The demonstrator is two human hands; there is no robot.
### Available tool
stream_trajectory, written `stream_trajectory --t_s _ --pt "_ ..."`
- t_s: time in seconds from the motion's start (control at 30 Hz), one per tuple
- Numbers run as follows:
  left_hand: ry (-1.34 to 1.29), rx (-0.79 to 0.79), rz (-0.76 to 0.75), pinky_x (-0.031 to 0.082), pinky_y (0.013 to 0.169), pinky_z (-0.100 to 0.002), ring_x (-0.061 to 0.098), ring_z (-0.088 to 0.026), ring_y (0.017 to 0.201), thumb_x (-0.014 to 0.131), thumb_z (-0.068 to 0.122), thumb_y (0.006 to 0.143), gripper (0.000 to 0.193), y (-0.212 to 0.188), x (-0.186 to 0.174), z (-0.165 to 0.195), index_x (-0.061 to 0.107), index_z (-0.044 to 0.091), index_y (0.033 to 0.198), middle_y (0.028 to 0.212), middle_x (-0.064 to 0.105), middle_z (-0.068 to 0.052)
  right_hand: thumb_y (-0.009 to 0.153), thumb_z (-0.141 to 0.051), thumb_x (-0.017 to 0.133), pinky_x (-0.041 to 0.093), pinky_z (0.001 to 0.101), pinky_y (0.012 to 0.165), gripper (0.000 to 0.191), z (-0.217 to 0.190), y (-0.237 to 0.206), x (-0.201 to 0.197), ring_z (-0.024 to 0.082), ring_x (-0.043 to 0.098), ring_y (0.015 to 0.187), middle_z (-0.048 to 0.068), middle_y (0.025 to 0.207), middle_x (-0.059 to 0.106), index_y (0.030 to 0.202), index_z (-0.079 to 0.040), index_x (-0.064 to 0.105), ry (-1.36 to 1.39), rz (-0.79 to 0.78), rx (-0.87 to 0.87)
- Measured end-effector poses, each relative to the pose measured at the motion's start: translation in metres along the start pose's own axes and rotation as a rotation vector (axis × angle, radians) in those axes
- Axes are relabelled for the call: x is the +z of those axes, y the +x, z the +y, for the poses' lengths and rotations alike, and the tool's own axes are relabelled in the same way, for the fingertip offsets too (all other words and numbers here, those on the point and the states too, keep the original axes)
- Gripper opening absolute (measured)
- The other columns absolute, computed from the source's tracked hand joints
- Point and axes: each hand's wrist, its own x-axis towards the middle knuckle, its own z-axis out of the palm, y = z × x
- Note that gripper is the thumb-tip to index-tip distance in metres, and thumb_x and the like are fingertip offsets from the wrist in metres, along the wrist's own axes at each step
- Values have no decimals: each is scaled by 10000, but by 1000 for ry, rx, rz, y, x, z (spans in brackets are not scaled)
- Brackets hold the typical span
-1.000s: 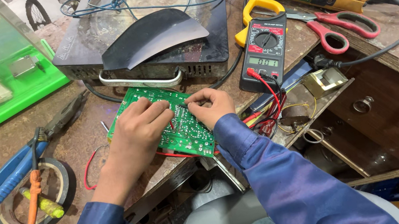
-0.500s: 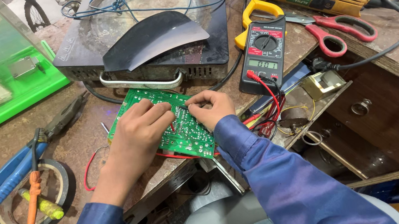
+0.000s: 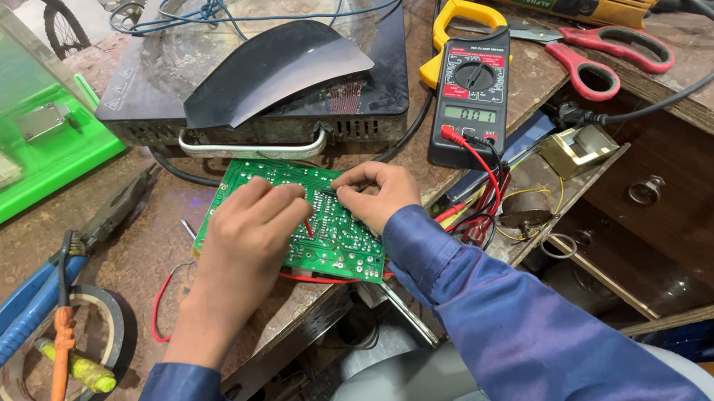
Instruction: The person uses a multimeter to test a green circuit board. They connect the multimeter probes to various points on the board, adjust the multimeter dial, and flip the board over to inspect the other side.
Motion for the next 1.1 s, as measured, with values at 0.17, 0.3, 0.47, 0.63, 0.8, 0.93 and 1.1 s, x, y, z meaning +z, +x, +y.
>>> stream_trajectory --t_s 0.17,0.3,0.47,0.63,0.8,0.93,1.1 --pt "-5 31 -2 535 769 -392 619 -253 877 664 55 729 200 1 0 1 652 45 928 1046 691 -51 799 -102 770 487 197 560 142 1 0 1 6 575 594 -28 760 745 928 -61 813 -55 25 -16" --pt "-4 18 -7 536 771 -390 619 -253 874 665 45 736 207 1 -1 2 663 42 943 1041 687 -50 797 -104 773 482 199 562 143 -2 -1 1 6 563 597 -25 767 746 928 -64 811 -58 25 -24" --pt "-27 -4 11 542 793 -385 624 -257 903 646 8 736 252 1 -4 2 671 31 986 1062 683 -67 796 -105 763 497 205 561 139 -6 -3 1 9 587 592 -20 764 753 920 -67 813 -53 29 7" --pt "-4 41 -24 535 775 -391 618 -257 887 671 54 724 232 2 -3 1 666 43 956 1051 689 -59 800 -106 765 484 204 559 136 -7 -4 0 5 571 587 -26 768 754 922 -69 812 -77 29 -38" --pt "-35 61 -49 528 758 -389 620 -250 878 678 80 726 222 4 -3 1 664 45 944 1038 685 -51 810 -121 768 476 202 546 134 -8 -5 0 2 561 572 -26 734 733 927 -75 814 -66 22 -1" --pt "-20 10 -15 534 767 -396 621 -257 864 661 -19 706 254 4 -3 1 669 48 950 1036 684 -55 806 -115 763 477 203 534 132 -7 -4 1 5 572 566 -39 729 735 922 -72 810 -62 20 -16" --pt "-88 -160 169 551 828 -416 659 -313 958 582 -150 718 368 2 0 4 655 5 1043 1078 654 -134 862 -115 749 433 231 464 148 -5 -5 -1 44 568 528 -3 679 685 987 -49 793 -3 -30 44"
